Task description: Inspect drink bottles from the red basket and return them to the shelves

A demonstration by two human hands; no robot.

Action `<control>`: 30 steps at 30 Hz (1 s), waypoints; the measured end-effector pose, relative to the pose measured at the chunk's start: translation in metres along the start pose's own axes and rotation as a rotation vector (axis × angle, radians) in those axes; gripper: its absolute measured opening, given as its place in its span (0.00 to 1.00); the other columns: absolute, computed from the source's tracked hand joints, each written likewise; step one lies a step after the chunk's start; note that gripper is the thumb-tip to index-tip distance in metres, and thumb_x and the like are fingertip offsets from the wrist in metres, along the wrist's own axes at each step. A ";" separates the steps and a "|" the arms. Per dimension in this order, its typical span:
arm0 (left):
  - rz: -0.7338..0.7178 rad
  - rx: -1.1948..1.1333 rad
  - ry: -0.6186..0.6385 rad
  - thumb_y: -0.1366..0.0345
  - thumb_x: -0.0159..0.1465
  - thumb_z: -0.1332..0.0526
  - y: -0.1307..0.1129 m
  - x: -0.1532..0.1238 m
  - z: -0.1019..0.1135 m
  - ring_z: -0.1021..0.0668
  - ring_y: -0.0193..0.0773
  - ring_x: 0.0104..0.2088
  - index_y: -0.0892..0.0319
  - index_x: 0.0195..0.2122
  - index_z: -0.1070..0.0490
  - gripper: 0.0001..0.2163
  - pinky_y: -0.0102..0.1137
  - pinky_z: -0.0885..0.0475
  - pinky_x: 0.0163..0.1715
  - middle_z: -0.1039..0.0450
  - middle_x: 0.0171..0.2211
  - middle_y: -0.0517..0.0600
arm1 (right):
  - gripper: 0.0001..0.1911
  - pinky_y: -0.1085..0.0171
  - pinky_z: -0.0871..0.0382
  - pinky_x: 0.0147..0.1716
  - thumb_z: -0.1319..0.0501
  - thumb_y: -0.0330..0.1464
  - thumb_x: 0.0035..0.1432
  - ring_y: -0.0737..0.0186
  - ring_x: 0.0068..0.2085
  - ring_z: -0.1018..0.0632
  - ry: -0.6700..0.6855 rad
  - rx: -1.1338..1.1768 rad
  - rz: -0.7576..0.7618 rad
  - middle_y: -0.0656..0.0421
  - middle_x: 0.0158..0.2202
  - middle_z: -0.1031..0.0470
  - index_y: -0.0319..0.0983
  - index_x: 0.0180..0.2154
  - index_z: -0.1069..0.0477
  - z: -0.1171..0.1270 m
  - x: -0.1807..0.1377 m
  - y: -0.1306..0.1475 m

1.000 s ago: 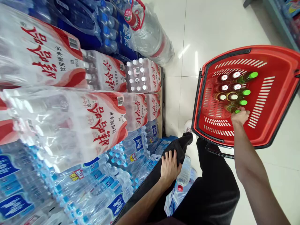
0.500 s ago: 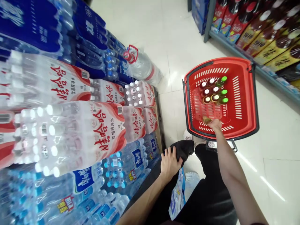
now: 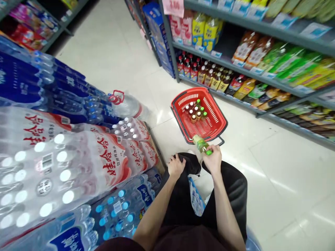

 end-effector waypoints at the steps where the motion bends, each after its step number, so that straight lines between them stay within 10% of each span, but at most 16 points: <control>1: -0.021 -0.005 -0.011 0.52 0.72 0.51 0.002 -0.010 0.005 0.25 0.59 0.54 0.69 0.69 0.40 0.30 0.48 0.29 0.51 0.31 0.58 0.70 | 0.04 0.57 0.30 0.45 0.40 0.30 0.48 0.53 0.39 0.25 -0.028 0.028 -0.021 0.54 0.37 0.29 0.42 0.28 0.35 0.020 -0.033 0.006; 11: -0.402 0.070 0.005 0.61 0.69 0.44 0.052 -0.123 0.020 0.39 0.61 0.71 0.56 0.71 0.40 0.28 0.49 0.38 0.65 0.48 0.74 0.57 | 0.09 0.63 0.44 0.29 0.45 0.23 0.29 0.58 0.29 0.31 -0.062 0.252 -0.104 0.59 0.26 0.35 0.41 0.18 0.39 0.133 -0.251 0.017; 19: -0.841 -0.950 0.227 0.61 0.61 0.40 0.056 -0.234 0.026 0.19 0.44 0.54 0.56 0.74 0.51 0.40 0.37 0.23 0.53 0.25 0.60 0.54 | 0.07 0.64 0.48 0.30 0.44 0.23 0.31 0.63 0.31 0.30 -0.107 0.327 0.024 0.61 0.28 0.34 0.39 0.19 0.36 0.199 -0.324 0.054; 23: -0.965 -0.938 -0.037 0.58 0.56 0.31 0.052 -0.284 0.069 0.21 0.52 0.56 0.58 0.60 0.28 0.29 0.42 0.24 0.57 0.23 0.57 0.56 | 0.07 0.63 0.44 0.32 0.44 0.25 0.33 0.62 0.33 0.31 -0.209 0.445 0.113 0.60 0.30 0.34 0.39 0.21 0.34 0.244 -0.361 0.062; 30: -1.354 -0.811 -0.433 0.66 0.63 0.33 0.079 -0.350 0.126 0.18 0.44 0.53 0.55 0.61 0.28 0.23 0.35 0.22 0.54 0.22 0.56 0.54 | 0.08 0.63 0.43 0.32 0.43 0.25 0.28 0.63 0.34 0.33 -0.231 0.753 0.217 0.61 0.31 0.35 0.38 0.20 0.34 0.296 -0.426 0.057</control>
Point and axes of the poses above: each hand's wrist, its own x-axis towards the middle knuckle, its own z-axis out of the back of the hand, y = z × x, the point moved 1 cm from there along x, towards the middle knuckle
